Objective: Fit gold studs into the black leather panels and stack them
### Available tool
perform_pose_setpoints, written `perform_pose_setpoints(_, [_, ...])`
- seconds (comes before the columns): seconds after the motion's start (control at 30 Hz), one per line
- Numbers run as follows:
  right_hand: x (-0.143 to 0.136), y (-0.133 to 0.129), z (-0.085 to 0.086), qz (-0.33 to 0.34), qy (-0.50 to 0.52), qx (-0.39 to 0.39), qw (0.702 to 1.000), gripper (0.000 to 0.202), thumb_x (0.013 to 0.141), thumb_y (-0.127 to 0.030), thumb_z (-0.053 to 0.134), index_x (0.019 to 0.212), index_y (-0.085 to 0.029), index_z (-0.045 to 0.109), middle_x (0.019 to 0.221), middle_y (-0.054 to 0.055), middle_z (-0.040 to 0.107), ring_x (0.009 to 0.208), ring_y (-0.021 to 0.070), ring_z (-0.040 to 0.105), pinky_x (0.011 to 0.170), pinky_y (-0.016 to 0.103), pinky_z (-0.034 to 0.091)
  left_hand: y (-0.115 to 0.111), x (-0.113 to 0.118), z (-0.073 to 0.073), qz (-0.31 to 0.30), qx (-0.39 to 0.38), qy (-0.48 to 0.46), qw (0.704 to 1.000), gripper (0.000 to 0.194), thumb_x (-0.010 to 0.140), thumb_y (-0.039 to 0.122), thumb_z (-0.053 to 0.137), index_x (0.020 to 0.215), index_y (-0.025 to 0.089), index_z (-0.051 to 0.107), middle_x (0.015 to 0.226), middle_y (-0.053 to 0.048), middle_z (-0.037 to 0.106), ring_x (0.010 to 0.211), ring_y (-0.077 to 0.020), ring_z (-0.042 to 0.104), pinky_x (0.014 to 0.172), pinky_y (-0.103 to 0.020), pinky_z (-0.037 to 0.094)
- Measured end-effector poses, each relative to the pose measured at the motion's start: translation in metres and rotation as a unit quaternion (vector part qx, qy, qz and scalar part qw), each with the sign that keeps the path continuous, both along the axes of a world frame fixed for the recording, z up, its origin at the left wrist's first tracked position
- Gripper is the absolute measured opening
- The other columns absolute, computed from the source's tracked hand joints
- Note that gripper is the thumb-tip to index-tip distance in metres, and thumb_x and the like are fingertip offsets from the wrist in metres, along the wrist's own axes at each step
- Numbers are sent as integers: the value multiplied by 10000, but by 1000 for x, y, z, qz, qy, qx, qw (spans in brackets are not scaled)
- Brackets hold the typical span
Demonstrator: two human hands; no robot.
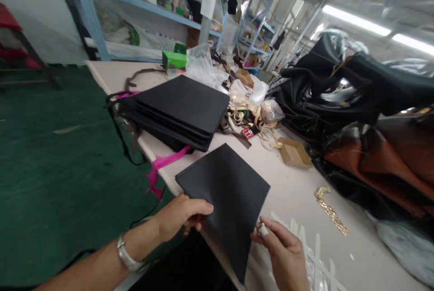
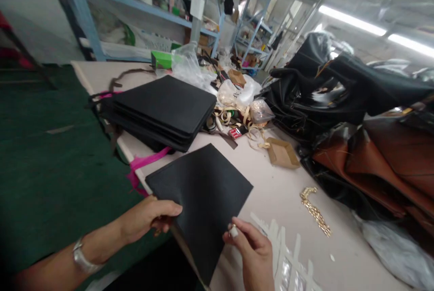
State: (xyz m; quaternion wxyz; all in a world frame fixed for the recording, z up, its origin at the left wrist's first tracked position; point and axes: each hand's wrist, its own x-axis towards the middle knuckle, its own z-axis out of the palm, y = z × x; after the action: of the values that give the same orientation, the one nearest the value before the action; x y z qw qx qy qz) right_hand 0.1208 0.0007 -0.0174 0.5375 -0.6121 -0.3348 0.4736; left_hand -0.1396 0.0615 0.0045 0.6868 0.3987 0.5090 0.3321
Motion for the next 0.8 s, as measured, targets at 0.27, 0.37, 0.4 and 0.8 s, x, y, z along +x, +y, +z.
perform_pose_setpoints(0.27, [-16, 1, 7, 61, -7, -51, 997, 413, 613, -475, 887, 835, -149, 766, 702, 41, 738, 615, 175, 701, 647, 297, 588, -21, 25, -9, 4, -41, -31, 999, 347, 668, 493, 675, 796, 197, 549, 372, 149, 309, 330, -41, 180, 368, -191, 87])
perform_pose_setpoints(0.37, [-15, 14, 4, 89, -12, -51, 995, 431, 624, -495, 867, 840, -138, 760, 696, 48, 729, 625, 174, 690, 627, 302, 584, -16, 38, -1, 9, -46, -24, 999, 385, 693, 522, 706, 826, 218, 511, 377, 161, 305, 324, -44, 181, 355, -185, 74])
perform_pose_setpoints(0.4, [-12, 20, 3, 94, -22, -46, 994, 429, 631, -495, 860, 841, -135, 756, 694, 47, 723, 626, 171, 683, 607, 295, 579, -14, 42, 2, 9, -48, -25, 999, 388, 687, 516, 718, 832, 218, 516, 384, 157, 320, 322, -42, 184, 351, -185, 68])
perform_pose_setpoints(0.8, [5, 70, 7, 175, -34, -78, 981, 344, 648, -398, 812, 829, -117, 733, 599, -17, 636, 520, 103, 598, 426, 183, 501, 8, 78, 4, -9, -124, -43, 991, 342, 617, 444, 764, 667, 196, 533, 392, 121, 364, 319, -23, 197, 355, -184, 76])
